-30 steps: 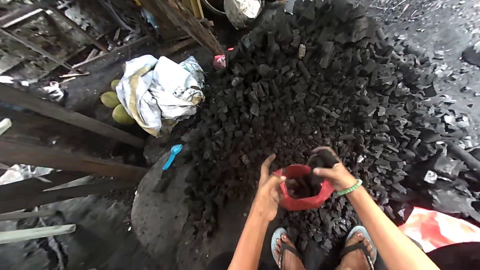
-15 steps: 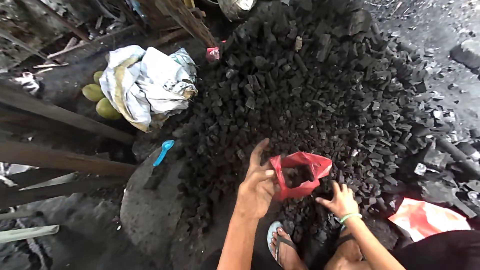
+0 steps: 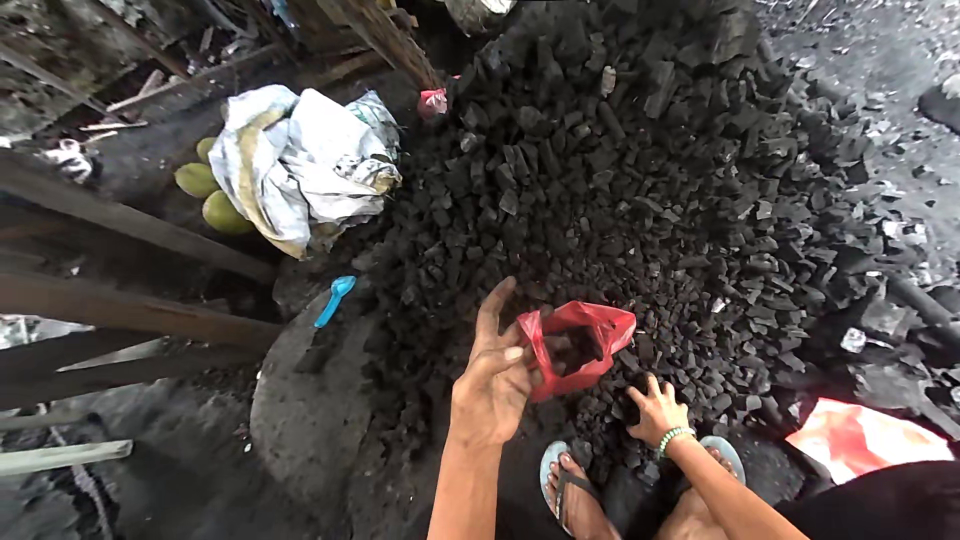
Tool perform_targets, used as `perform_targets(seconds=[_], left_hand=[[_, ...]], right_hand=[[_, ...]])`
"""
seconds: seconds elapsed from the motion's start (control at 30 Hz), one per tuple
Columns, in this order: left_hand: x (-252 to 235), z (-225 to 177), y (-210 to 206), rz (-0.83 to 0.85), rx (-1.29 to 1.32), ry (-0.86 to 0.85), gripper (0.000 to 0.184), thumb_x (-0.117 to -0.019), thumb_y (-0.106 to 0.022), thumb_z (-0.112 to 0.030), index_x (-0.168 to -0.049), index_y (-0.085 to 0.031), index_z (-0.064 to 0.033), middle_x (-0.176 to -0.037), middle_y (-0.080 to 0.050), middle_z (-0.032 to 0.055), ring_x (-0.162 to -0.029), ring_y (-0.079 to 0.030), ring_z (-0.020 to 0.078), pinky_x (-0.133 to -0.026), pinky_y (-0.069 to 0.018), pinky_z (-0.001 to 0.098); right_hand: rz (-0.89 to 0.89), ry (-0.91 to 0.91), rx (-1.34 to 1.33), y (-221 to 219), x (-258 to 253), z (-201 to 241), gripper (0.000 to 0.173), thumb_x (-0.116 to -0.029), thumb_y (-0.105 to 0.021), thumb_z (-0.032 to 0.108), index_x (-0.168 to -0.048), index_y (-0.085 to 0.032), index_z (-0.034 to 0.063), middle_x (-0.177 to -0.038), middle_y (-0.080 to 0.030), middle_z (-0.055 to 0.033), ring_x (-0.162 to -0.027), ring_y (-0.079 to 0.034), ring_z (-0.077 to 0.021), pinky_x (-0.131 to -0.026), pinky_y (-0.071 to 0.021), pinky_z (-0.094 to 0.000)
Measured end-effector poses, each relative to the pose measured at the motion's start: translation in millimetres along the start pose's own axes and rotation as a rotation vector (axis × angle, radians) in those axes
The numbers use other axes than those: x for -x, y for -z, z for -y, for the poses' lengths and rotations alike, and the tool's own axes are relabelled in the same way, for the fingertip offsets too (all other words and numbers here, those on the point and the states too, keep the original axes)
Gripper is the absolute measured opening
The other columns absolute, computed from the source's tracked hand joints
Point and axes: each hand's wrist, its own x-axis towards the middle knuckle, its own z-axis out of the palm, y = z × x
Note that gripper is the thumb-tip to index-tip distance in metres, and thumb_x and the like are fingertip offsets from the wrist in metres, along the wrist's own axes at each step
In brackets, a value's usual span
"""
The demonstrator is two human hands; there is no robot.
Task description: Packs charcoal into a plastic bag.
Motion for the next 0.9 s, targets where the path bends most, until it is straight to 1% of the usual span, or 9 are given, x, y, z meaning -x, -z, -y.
perform_targets(seconds=[0.1, 0.17, 0.27, 0.33, 0.43, 0.5, 0.6, 0.73, 0.9], left_hand=[[0.2, 2.4, 1.7, 0.008, 0.004, 0.017, 0.082, -0.0782, -0.072, -0.035, -0.152, -0.037, -0.0326, -0.116, -0.07, 0.0072, -0.09, -0.073, 0.0193, -0.07, -0.0616, 0.0344], [0.4, 4.1, -0.2, 0.021, 0.01, 0.03, 0.08, -0.0791, -0.071, -0.034, -0.151, -0.037, -0.0316, -0.117, -0.069, 0.008, -0.09, -0.073, 0.0195, -0.069, -0.0616, 0.0336], [-0.3, 7.5, -6.0, 0.044, 0.006, 0.057, 0.078, -0.0807, -0.069, -0.032, -0.151, -0.036, -0.033, -0.112, -0.07, 0.006, -0.087, -0.072, 0.0171, -0.069, -0.0613, 0.0319], [-1.4, 8.7, -7.2, 0.066, 0.006, 0.057, 0.078, -0.0814, -0.068, -0.033, -0.152, -0.036, -0.0329, -0.11, -0.07, 0.0061, -0.085, -0.072, 0.0161, -0.069, -0.0609, 0.0307], [-0.6, 8.5, -4.9, 0.086, 0.01, 0.044, 0.077, -0.0824, -0.067, -0.034, -0.153, -0.035, -0.0321, -0.115, -0.07, 0.0084, -0.09, -0.072, 0.0185, -0.07, -0.0611, 0.0329], [1.0, 6.5, -6.4, 0.079, -0.003, 0.032, 0.076, -0.083, -0.065, -0.033, -0.153, -0.035, -0.0318, -0.117, -0.069, 0.0083, -0.092, -0.072, 0.0187, -0.071, -0.0611, 0.0331], [1.5, 5.8, -4.6, 0.102, 0.02, 0.023, 0.075, -0.0842, -0.066, -0.033, -0.152, -0.035, -0.0329, -0.121, -0.067, 0.0089, -0.094, -0.072, 0.0201, -0.073, -0.0615, 0.0349], [0.4, 5.2, -0.9, 0.1, 0.008, 0.026, 0.075, -0.0845, -0.067, -0.035, -0.152, -0.035, -0.0331, -0.121, -0.067, 0.0087, -0.093, -0.072, 0.0198, -0.072, -0.0613, 0.0335], [3.0, 3.2, -1.5, 0.088, 0.006, 0.017, 0.073, -0.0859, -0.066, -0.033, -0.152, -0.036, -0.0321, -0.12, -0.067, 0.0088, -0.091, -0.072, 0.0174, -0.07, -0.0611, 0.0304]], right_hand=[[-0.021, -0.015, -0.149, 11.1, -1.0, -7.4, 0.066, -0.0842, -0.08, 0.04, -0.143, -0.059, 0.0179, -0.163, -0.028, -0.0239, -0.146, -0.032, -0.0498, -0.104, -0.0422, -0.0692], [-0.13, 0.016, -0.324, 14.5, -8.8, -23.6, 0.051, -0.0853, -0.08, 0.027, -0.131, -0.067, 0.0089, -0.153, -0.041, -0.0278, -0.136, -0.047, -0.0463, -0.106, -0.0456, -0.0607], [-0.167, 0.028, -0.478, 19.7, -18.0, -46.5, 0.048, -0.0874, -0.079, 0.02, -0.131, -0.066, 0.007, -0.149, -0.046, -0.029, -0.132, -0.052, -0.0448, -0.107, -0.0448, -0.0593], [-0.128, 0.044, -0.458, 21.2, -16.2, -46.0, 0.057, -0.0894, -0.079, 0.034, -0.138, -0.062, 0.0093, -0.152, -0.043, -0.029, -0.134, -0.05, -0.0457, -0.109, -0.0427, -0.06], [-0.028, 0.054, -0.25, 6.0, -1.8, -18.0, 0.087, -0.081, -0.083, 0.051, -0.152, -0.049, 0.0144, -0.162, -0.026, -0.0317, -0.142, -0.037, -0.0531, -0.11, -0.0395, -0.0669], [0.037, 0.073, -0.087, -13.0, 7.9, 5.3, 0.093, -0.0805, -0.087, 0.036, -0.159, -0.039, 0.0201, -0.167, -0.014, -0.029, -0.148, -0.023, -0.0565, -0.107, -0.0335, -0.0768], [0.061, 0.162, 0.061, -30.8, 9.1, 20.0, 0.088, -0.0821, -0.081, 0.008, -0.159, -0.039, 0.0198, -0.166, -0.017, -0.03, -0.145, -0.024, -0.0609, -0.099, -0.0373, -0.0806], [0.141, 0.199, 0.132, -15.9, -5.9, 15.3, 0.077, -0.0884, -0.078, 0.014, -0.156, -0.044, 0.0257, -0.165, -0.02, -0.028, -0.143, -0.03, -0.0588, -0.095, -0.0478, -0.0719], [0.147, 0.216, 0.168, -28.6, 6.8, 12.6, 0.073, -0.0891, -0.062, -0.01, -0.153, -0.049, 0.0229, -0.164, -0.023, -0.0289, -0.142, -0.032, -0.0597, -0.095, -0.0483, -0.0719]])
